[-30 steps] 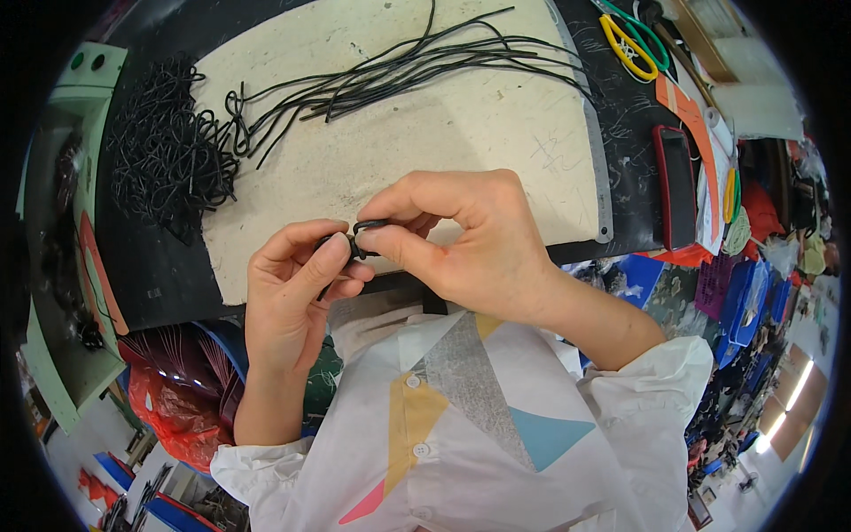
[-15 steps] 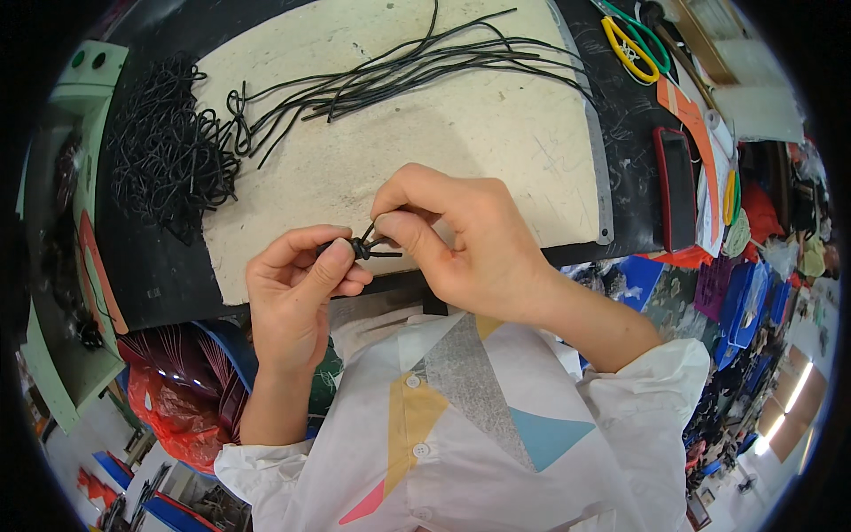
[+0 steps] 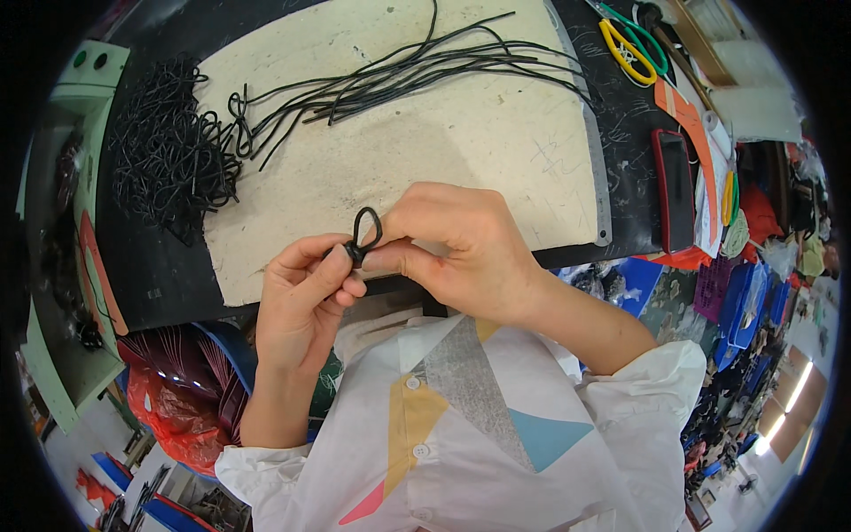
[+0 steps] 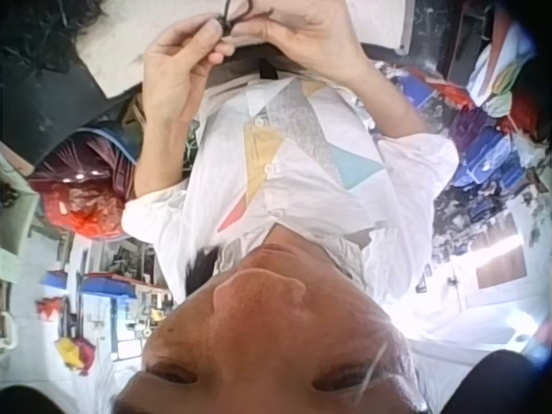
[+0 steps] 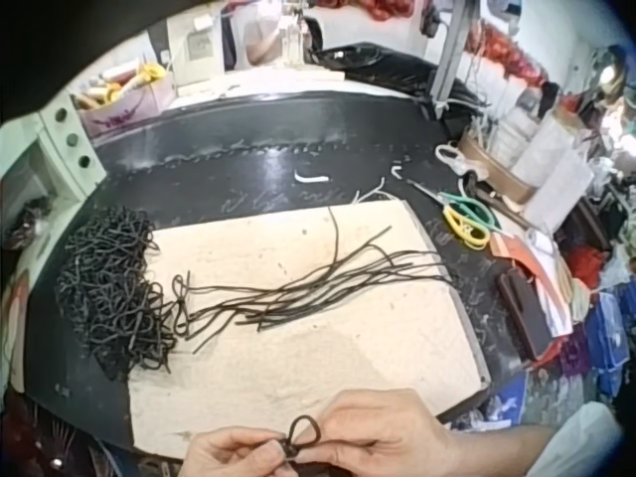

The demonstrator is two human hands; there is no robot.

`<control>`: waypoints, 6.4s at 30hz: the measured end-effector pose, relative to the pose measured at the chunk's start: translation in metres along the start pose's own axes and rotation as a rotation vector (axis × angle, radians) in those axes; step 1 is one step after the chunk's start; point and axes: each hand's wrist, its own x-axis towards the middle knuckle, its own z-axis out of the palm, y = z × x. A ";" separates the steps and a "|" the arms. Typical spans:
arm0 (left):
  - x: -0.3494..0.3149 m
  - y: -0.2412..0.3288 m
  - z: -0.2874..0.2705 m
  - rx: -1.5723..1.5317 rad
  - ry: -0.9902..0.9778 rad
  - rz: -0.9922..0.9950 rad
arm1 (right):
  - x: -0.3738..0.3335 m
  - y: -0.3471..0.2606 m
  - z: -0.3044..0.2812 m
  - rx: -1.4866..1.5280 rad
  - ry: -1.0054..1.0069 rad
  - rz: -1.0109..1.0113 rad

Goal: Tying knots in black cords or laces repeatedly.

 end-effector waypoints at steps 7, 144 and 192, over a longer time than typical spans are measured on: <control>-0.001 -0.002 0.003 0.045 0.001 0.208 | 0.001 -0.005 -0.002 0.039 0.008 0.073; 0.017 0.002 0.023 0.338 -0.022 0.409 | 0.009 0.001 0.000 0.518 0.341 0.286; 0.009 0.013 0.008 0.636 -0.126 0.340 | 0.006 -0.011 -0.019 0.185 -0.234 0.268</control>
